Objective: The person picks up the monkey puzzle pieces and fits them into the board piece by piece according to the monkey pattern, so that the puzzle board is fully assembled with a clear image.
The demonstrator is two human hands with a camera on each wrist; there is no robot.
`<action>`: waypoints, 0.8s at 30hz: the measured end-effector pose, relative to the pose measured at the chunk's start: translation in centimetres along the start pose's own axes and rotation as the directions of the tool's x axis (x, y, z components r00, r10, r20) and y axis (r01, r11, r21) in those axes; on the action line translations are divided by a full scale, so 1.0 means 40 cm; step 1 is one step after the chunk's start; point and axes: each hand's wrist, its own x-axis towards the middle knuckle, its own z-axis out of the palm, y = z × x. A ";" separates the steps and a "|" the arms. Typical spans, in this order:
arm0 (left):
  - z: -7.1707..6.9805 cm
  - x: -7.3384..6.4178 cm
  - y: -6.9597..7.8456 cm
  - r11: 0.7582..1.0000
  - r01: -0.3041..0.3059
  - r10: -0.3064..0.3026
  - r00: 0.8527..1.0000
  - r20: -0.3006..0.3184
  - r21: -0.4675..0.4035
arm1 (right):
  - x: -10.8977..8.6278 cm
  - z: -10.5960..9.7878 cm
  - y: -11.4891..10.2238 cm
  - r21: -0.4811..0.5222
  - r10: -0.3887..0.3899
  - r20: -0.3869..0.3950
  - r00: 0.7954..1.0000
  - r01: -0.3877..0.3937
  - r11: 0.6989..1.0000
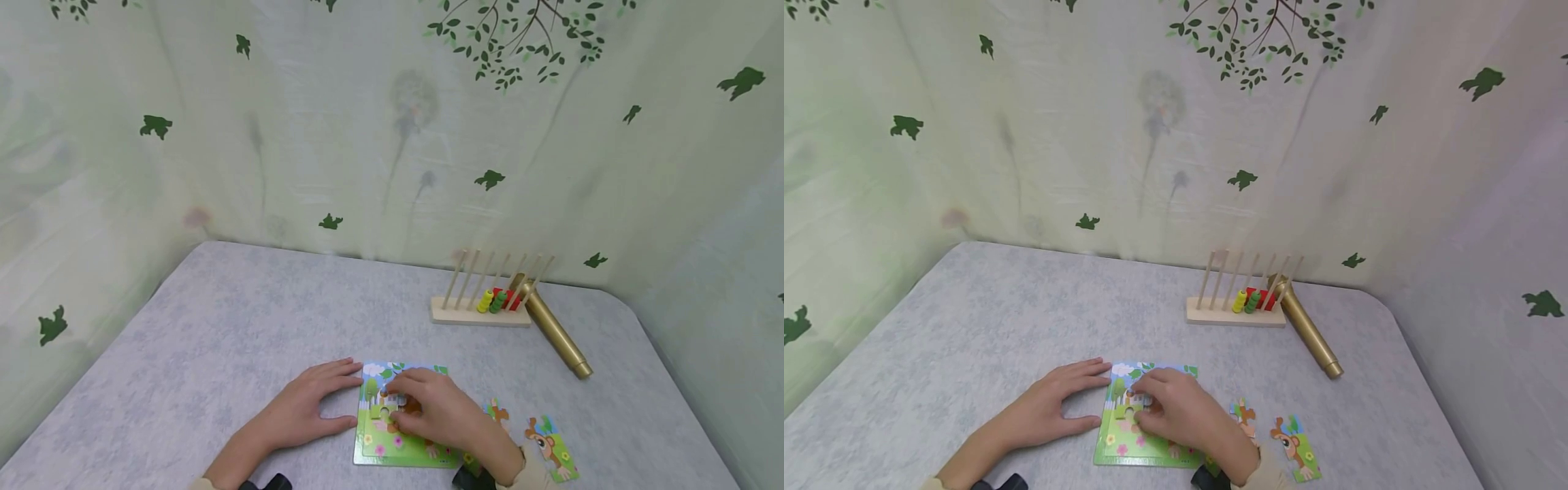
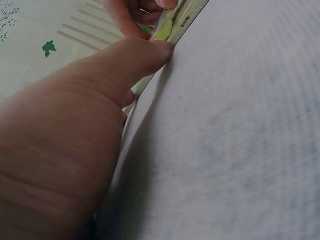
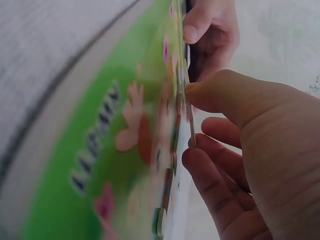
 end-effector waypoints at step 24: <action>-0.004 0.002 0.003 0.999 0.024 -0.023 0.999 0.033 -0.022 | 0.000 0.019 -0.007 0.012 0.044 0.098 0.994 -0.045 0.999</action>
